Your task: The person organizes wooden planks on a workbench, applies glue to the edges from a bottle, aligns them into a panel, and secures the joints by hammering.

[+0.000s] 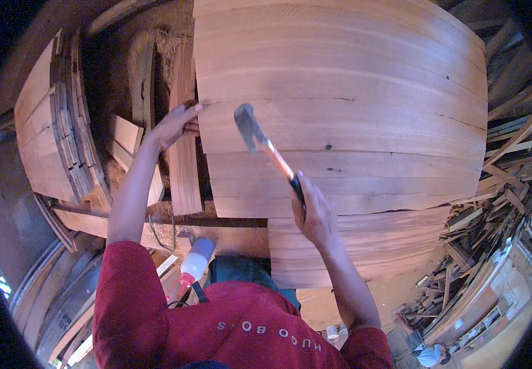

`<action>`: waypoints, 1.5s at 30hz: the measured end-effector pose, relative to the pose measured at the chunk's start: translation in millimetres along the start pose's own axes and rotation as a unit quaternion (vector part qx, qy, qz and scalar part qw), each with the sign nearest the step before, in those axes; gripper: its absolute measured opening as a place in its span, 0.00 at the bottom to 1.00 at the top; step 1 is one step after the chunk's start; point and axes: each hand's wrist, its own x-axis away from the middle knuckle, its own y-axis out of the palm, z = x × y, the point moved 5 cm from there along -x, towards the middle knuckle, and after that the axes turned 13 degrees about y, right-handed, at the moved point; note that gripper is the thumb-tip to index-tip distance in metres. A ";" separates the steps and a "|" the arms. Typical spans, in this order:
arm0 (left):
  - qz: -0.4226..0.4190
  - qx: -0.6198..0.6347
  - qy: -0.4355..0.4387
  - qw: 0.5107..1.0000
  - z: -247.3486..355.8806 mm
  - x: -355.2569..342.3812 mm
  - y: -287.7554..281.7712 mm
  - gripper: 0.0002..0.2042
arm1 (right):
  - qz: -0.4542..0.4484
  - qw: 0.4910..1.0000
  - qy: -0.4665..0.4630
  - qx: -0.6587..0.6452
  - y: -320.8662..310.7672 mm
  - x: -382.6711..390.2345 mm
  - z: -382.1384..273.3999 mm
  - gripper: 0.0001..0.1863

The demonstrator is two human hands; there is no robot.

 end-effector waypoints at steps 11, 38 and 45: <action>-0.054 0.063 -0.112 0.990 -40.3 36.2 27.6 0.48 | -0.110 0.980 0.118 0.114 24.5 40.3 12.3 0.27; -0.039 0.122 -0.093 0.987 -43.4 38.3 28.4 0.41 | -0.046 0.991 0.096 0.080 49.4 -43.1 2.9 0.26; -0.081 0.201 -0.099 0.971 -51.7 44.3 31.6 0.36 | -0.064 0.988 0.088 0.111 53.3 -58.7 -2.0 0.27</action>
